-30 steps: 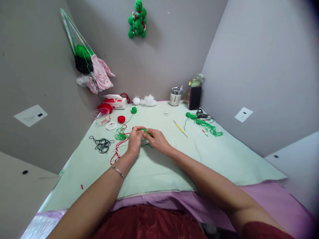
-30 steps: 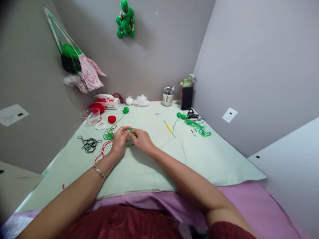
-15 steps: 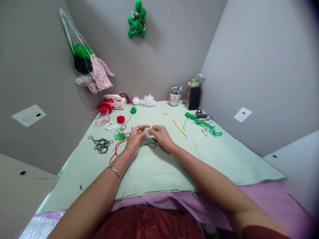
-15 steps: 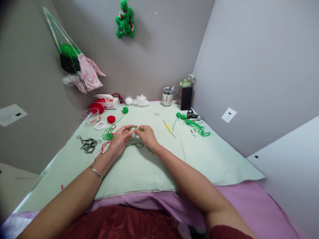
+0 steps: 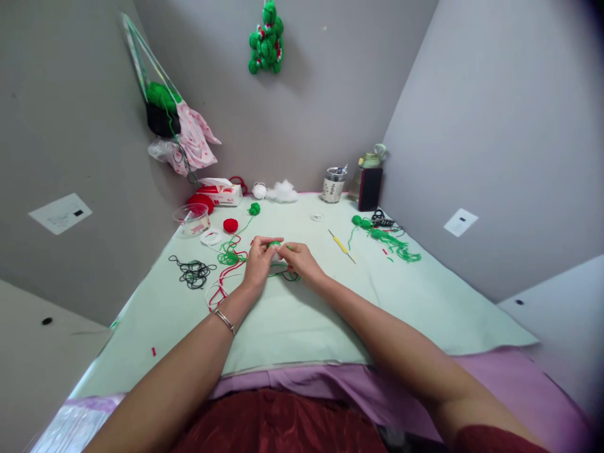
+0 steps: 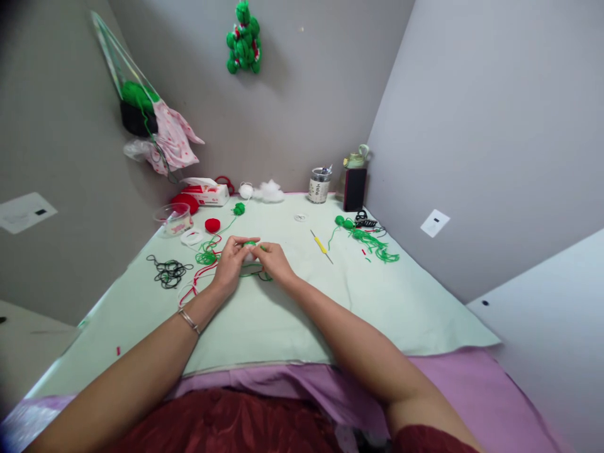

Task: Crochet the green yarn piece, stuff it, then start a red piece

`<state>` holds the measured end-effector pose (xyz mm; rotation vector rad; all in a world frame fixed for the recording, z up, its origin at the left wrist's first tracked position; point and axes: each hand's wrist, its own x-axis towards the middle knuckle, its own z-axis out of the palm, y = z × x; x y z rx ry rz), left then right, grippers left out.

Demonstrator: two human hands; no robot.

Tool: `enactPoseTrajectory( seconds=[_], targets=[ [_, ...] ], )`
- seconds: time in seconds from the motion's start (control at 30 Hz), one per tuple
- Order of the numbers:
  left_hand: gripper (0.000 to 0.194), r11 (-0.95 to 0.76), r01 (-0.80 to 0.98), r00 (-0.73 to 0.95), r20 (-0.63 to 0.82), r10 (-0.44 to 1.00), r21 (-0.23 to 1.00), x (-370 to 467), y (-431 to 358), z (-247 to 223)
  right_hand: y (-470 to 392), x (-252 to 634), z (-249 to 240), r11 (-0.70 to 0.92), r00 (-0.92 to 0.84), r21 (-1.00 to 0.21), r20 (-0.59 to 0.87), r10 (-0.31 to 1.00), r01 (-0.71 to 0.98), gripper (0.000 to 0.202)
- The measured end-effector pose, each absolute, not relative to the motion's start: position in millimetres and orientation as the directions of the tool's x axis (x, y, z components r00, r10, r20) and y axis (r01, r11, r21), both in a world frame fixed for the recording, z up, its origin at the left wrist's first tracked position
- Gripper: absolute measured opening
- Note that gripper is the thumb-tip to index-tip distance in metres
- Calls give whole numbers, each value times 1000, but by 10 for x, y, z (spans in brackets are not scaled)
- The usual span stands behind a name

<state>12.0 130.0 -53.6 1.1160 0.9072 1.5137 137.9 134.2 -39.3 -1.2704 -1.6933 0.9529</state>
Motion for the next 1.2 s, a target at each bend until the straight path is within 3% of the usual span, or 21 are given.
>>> enactPoseTrajectory(
  seconds=[0.3, 0.47, 0.57, 0.87, 1.0, 1.2],
  targets=[
    [26, -134, -321, 19, 148, 989, 937, 66, 1302, -484, 1296, 1466, -311, 291, -176, -831, 234, 956, 474, 27],
    [18, -136, -291, -77, 119, 990, 947, 51, 1384, -592, 1163, 1375, -263, 352, -238, -783, 264, 935, 513, 14],
    [27, -116, -279, -123, 85, 989, 953, 76, 1407, -650, 1153, 1329, -271, 358, -247, -784, 266, 932, 506, 9],
    [16, -99, -387, -25, 97, 995, 917, 127, 1298, -524, 1385, 1452, -355, 239, -122, -873, 206, 971, 425, 31],
    [26, -91, -361, -5, 95, 995, 928, 103, 1309, -550, 1387, 1502, -328, 248, -131, -880, 212, 968, 406, 29],
    [22, -163, -224, -74, 150, 986, 961, 50, 1416, -632, 1234, 1406, -273, 325, -205, -848, 261, 943, 419, 19]
  ],
)
